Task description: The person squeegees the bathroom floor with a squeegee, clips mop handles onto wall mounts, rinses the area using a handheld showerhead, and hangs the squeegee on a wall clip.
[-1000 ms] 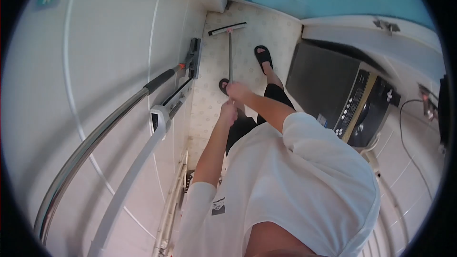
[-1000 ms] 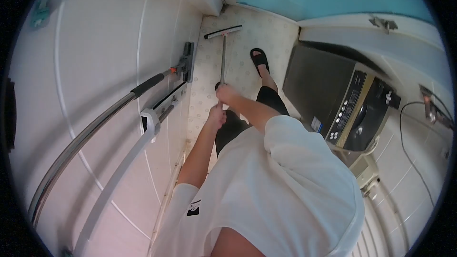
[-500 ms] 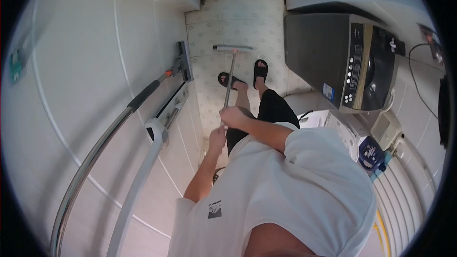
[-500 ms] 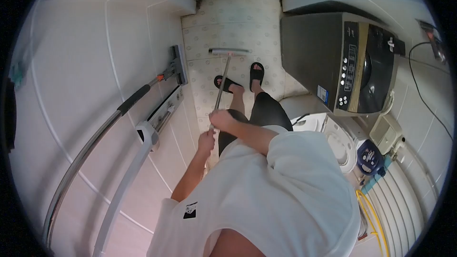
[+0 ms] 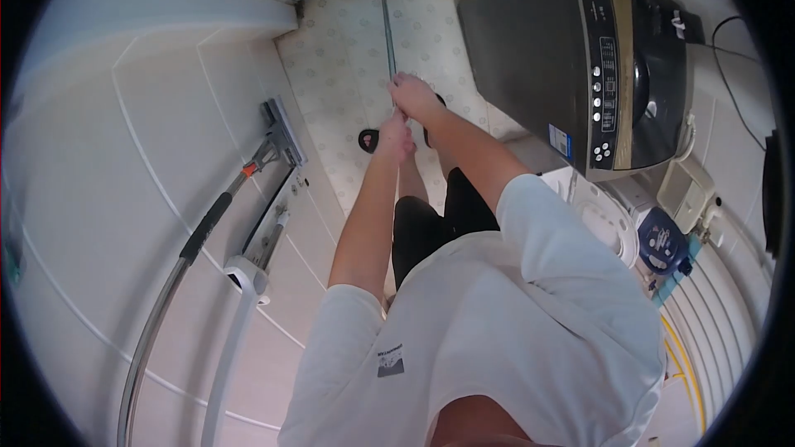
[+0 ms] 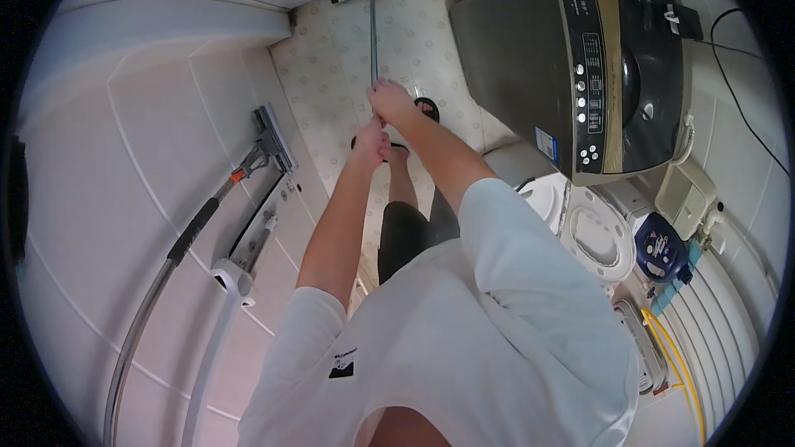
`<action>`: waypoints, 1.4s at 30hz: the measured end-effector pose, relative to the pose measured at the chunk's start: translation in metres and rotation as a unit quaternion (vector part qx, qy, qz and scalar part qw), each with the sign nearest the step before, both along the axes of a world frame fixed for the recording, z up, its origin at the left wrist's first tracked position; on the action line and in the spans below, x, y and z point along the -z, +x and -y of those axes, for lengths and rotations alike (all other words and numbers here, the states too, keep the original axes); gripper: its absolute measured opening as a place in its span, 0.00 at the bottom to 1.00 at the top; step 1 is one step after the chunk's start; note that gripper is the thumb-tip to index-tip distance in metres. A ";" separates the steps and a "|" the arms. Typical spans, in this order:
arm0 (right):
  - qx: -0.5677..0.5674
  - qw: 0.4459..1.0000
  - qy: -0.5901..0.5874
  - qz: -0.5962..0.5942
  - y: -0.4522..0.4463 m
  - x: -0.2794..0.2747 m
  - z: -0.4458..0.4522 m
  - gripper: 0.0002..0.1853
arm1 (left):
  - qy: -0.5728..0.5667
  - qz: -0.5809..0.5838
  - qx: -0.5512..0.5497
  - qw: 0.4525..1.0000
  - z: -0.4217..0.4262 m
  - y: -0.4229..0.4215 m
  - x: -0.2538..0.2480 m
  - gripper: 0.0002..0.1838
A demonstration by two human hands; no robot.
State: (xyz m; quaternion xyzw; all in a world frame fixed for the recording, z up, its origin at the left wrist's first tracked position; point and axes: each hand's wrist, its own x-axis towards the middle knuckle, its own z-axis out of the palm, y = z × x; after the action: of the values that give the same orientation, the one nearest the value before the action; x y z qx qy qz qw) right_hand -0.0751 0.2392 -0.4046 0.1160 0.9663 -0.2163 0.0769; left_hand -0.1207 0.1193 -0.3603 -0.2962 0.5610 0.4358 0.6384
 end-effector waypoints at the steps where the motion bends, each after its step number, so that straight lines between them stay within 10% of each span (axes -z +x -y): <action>1: 0.000 1.000 0.001 0.015 0.013 0.007 0.013 0.15 | -0.010 -0.032 0.029 0.999 0.010 0.021 -0.002 0.29; 14: -0.088 0.961 -0.207 0.162 0.152 -0.100 0.225 0.12 | -0.152 0.012 0.231 0.961 0.246 0.154 -0.125 0.30; 20: -0.014 0.980 -0.172 0.096 0.123 -0.091 0.172 0.14 | -0.146 -0.123 0.278 0.941 0.192 0.117 -0.112 0.29; 25: 0.035 0.998 -0.046 0.013 0.067 -0.047 0.038 0.12 | 0.076 -0.172 0.180 0.965 0.064 0.060 -0.023 0.21; 28: -0.006 0.999 0.000 0.034 0.041 -0.027 -0.049 0.12 | 0.088 0.032 -0.099 0.991 -0.042 0.032 -0.037 0.14; 33: -0.014 0.996 0.079 0.040 0.038 -0.033 -0.122 0.15 | 0.126 0.196 -0.186 0.955 -0.110 0.032 0.003 0.15; 42: 0.012 1.000 0.022 0.020 0.146 -0.008 -0.009 0.09 | 0.067 -0.079 0.042 0.994 -0.002 0.147 -0.015 0.24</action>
State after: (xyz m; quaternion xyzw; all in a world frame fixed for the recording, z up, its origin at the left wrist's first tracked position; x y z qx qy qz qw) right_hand 0.0712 0.2482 -0.3965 0.1330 0.9677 -0.1940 0.0908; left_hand 0.0263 0.1212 -0.3452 -0.1937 0.5910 0.4671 0.6285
